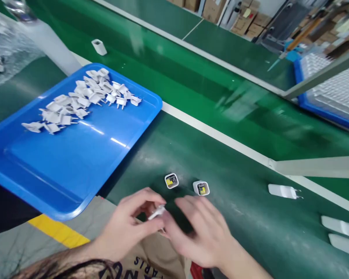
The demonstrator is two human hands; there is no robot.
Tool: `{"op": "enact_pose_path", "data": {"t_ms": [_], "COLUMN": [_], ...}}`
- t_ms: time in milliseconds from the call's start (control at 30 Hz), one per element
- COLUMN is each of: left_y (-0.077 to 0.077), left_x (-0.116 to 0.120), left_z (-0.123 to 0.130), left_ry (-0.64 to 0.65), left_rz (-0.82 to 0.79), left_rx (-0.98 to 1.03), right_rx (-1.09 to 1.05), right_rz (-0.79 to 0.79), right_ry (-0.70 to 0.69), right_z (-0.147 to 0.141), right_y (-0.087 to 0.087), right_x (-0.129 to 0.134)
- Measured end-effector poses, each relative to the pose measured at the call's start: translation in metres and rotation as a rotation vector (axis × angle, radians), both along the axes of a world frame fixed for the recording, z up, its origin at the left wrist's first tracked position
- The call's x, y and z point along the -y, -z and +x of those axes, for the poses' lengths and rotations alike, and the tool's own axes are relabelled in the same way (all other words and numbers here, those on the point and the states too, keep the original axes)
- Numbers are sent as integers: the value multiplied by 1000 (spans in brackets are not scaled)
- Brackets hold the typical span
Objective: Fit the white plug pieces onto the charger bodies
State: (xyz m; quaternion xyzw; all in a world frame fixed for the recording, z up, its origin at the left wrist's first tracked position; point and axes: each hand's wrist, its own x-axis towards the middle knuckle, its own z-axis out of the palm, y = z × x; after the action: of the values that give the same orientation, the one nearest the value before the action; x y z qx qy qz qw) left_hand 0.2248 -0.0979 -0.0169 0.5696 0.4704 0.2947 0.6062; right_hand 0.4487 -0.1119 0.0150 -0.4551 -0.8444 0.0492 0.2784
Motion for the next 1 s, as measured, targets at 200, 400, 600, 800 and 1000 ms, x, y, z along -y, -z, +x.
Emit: {"op": "enact_pose_path", "data": {"t_ms": [200, 400, 600, 800, 1000], "left_y": [6, 17, 44, 52, 60], "left_x": [-4, -58, -49, -31, -34], "left_z": [26, 6, 22, 27, 23], "left_ry": [121, 355, 338, 218, 219], "left_rz": [48, 626, 671, 698, 723], "left_rx": [53, -310, -393, -556, -425], "right_rx": [-101, -153, -119, -58, -20], "right_rz": [-48, -188, -153, -169, -214], "right_ry": [-145, 81, 267, 241, 268], "right_z": [0, 17, 1, -26, -33], "right_y": [15, 17, 17, 32, 36], "right_x": [-8, -7, -2, -3, -4]}}
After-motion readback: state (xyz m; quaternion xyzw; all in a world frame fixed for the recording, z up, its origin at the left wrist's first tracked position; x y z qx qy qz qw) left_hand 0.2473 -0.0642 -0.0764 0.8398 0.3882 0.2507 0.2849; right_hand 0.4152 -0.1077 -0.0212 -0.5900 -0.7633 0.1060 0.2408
